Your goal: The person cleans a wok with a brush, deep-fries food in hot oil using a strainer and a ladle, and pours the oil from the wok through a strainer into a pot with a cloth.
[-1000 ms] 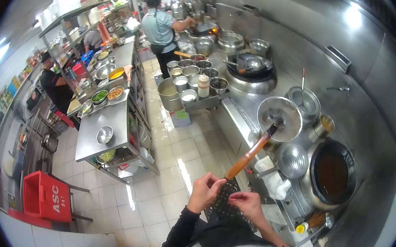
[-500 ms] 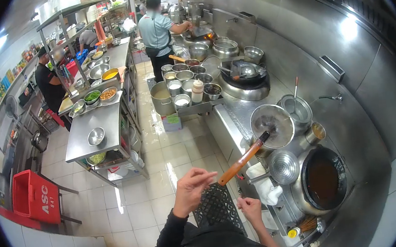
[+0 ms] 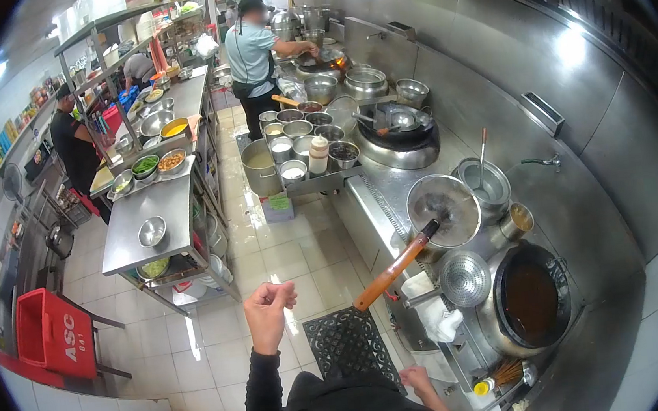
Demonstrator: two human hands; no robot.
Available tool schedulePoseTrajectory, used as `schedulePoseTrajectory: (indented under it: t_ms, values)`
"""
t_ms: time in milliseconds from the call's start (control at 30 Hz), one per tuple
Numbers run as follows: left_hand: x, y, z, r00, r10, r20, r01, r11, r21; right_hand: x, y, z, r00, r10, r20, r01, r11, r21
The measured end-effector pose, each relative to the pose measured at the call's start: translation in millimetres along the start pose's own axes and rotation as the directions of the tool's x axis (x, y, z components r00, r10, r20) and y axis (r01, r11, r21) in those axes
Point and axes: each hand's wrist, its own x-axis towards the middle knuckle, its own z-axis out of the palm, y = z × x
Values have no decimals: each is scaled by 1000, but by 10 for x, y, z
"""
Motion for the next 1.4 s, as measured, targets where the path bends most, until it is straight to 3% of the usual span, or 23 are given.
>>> schedulePoseTrajectory:
  t_ms: [167,300,367,467,533,600,667,700,867,967,1033,1167,1233,1333,1400]
  values:
    - [71,-214,-225,997,-60,48,53,988,147,67,776,-468,999,28,16,-21,946,-324]
    - [189,-928,-493,985,-169,-30,172,973,154,240,1585,-891,973,-99,209,213,738,-640]
    - [214,-1483,-664,976,-195,-103,201,978,55,315,1875,-1031,941,-150,302,324,650,-687]
    - [88,-1804,-758,941,-309,-140,311,950,-6,422,2217,-1198,892,-241,382,448,587,-674]
    - [51,-1984,-760,945,-299,-130,306,951,38,511,2385,-1248,859,-320,400,511,581,-633]
    - [41,-2143,-780,945,-309,-105,316,947,53,551,2338,-1125,866,-376,330,500,662,-558]
    - [71,-2310,-766,961,-267,-69,274,952,139,456,1867,-809,988,-149,47,156,924,-348]
    - [88,-2338,-731,969,-243,-48,248,952,179,334,1634,-668,978,165,-125,-178,979,-97]
    - [202,-2212,-396,978,-209,-21,201,901,385,186,1341,-461,974,146,-173,-154,988,-29]
    - [210,-2520,-392,932,-363,-13,329,828,454,295,1546,-569,955,136,-264,-131,991,35]
    - [181,-2762,-468,823,-568,26,533,785,315,437,1663,-696,921,136,-365,-118,990,71]
    - [-127,-2938,-431,578,-815,27,797,572,192,997,2091,-1264,697,366,-617,-8,864,503]
    - [-269,-3206,-630,443,-890,106,868,455,199,1014,1814,-1336,639,447,-626,250,650,718]
    - [-389,-3556,-992,367,-910,195,881,407,241,1188,2265,-1583,748,-27,-663,266,928,262]
    - [-406,-3623,-1165,388,-881,270,845,457,279,896,1675,-1316,845,72,-529,244,830,502]
